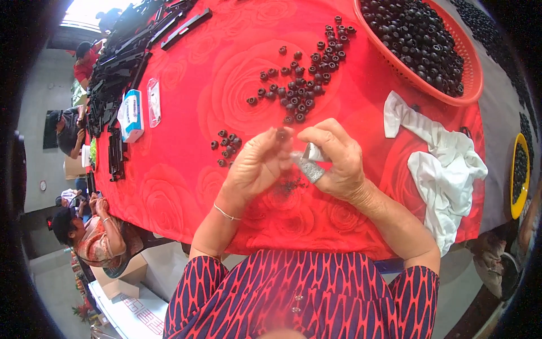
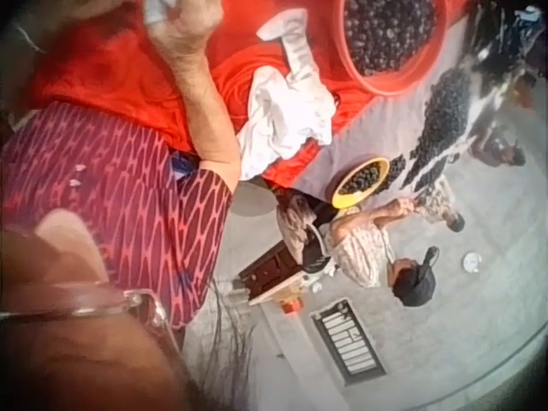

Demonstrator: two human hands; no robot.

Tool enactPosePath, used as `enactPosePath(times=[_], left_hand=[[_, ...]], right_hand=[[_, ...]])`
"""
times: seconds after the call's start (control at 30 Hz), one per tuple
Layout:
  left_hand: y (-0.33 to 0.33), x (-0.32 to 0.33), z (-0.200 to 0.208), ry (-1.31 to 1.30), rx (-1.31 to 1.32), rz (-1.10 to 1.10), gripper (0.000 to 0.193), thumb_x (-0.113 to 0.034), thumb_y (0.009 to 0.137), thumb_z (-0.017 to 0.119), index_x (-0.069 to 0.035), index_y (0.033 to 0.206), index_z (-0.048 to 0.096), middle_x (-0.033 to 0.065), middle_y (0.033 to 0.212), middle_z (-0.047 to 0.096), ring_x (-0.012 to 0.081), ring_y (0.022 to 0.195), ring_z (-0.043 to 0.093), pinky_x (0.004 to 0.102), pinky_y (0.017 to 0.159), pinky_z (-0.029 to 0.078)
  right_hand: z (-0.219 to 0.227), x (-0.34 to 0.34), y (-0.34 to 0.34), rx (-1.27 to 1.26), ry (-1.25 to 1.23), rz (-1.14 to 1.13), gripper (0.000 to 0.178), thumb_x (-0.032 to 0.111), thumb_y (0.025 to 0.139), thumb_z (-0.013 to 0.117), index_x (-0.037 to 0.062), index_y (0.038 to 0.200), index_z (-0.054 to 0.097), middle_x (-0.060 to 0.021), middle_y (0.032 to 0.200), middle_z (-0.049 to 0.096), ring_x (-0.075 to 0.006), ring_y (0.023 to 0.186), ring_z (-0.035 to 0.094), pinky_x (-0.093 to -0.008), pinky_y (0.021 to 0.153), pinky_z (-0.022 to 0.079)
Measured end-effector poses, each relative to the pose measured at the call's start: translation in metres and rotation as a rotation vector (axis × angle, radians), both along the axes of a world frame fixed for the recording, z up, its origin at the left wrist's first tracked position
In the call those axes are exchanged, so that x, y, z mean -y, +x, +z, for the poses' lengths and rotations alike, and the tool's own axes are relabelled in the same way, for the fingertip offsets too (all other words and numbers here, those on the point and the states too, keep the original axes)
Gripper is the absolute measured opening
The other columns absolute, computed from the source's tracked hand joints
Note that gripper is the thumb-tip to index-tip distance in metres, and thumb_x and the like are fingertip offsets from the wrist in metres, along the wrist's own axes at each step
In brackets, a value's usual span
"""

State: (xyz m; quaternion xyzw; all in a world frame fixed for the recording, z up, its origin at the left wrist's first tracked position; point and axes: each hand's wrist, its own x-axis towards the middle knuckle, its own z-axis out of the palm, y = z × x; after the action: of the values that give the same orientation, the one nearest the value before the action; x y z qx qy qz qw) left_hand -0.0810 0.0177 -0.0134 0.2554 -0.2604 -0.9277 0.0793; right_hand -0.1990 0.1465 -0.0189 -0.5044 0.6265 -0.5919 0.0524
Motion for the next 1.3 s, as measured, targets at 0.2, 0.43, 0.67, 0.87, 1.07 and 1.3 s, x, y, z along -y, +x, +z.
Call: enactPosePath(times=[0.2,0.43,0.67,0.87,1.07,1.3], left_hand=[[0.002,-0.013,-0.009,0.038,-0.024,-0.038,0.021,-0.021,0.091,0.055,-0.004,0.101,0.062,0.0014,0.082,0.061,0.0095,0.071,0.054,0.0239,0.061,0.043],[0.010,-0.005,-0.003,-0.081,-0.013,-0.097,0.015,-0.013,0.088,0.060,-0.002,0.096,0.064,0.0041,0.083,0.064,0.0091,0.066,0.056,0.0221,0.055,0.043],[0.016,0.015,-0.001,-0.338,0.006,-0.420,0.016,-0.010,0.082,0.066,0.001,0.093,0.066,0.0034,0.075,0.063,0.0077,0.062,0.056,0.0213,0.054,0.045],[0.014,0.000,-0.005,0.017,-0.084,-0.281,0.015,-0.007,0.083,0.064,0.002,0.095,0.065,0.0058,0.079,0.063,0.0088,0.065,0.056,0.0209,0.056,0.045],[0.016,0.011,-0.004,-0.098,-0.092,-0.367,0.016,-0.006,0.084,0.063,0.003,0.098,0.063,0.0066,0.081,0.063,0.0102,0.066,0.057,0.0216,0.057,0.046],[0.016,0.004,-0.002,-0.079,-0.150,-0.290,0.018,-0.005,0.085,0.062,0.003,0.100,0.062,0.0074,0.083,0.063,0.0116,0.063,0.057,0.0229,0.058,0.048]], right_hand=[[-0.008,0.001,0.004,-0.195,-0.061,-0.027,0.044,0.002,0.057,0.074,-0.0010,0.098,0.060,-0.0123,0.084,0.055,-0.0239,0.071,0.059,-0.0312,0.055,0.047],[0.002,0.005,0.000,-0.293,-0.085,0.045,0.038,0.003,0.057,0.075,-0.0006,0.092,0.060,-0.0097,0.075,0.055,-0.0220,0.061,0.058,-0.0307,0.050,0.046],[0.012,0.002,-0.009,-0.171,0.078,0.364,0.032,0.004,0.061,0.076,0.0014,0.087,0.059,-0.0089,0.075,0.055,-0.0222,0.063,0.059,-0.0308,0.051,0.046],[0.012,0.004,-0.011,-0.216,0.009,0.273,0.032,0.004,0.060,0.075,0.0017,0.088,0.059,-0.0096,0.077,0.054,-0.0232,0.064,0.059,-0.0320,0.052,0.047],[0.019,0.002,-0.018,-0.278,0.047,0.360,0.030,0.011,0.062,0.075,0.0030,0.088,0.061,-0.0070,0.068,0.053,-0.0233,0.058,0.056,-0.0331,0.048,0.045],[0.018,0.000,-0.014,-0.167,0.006,0.321,0.035,0.004,0.062,0.073,0.0021,0.096,0.063,-0.0084,0.073,0.056,-0.0219,0.062,0.058,-0.0311,0.051,0.045]])
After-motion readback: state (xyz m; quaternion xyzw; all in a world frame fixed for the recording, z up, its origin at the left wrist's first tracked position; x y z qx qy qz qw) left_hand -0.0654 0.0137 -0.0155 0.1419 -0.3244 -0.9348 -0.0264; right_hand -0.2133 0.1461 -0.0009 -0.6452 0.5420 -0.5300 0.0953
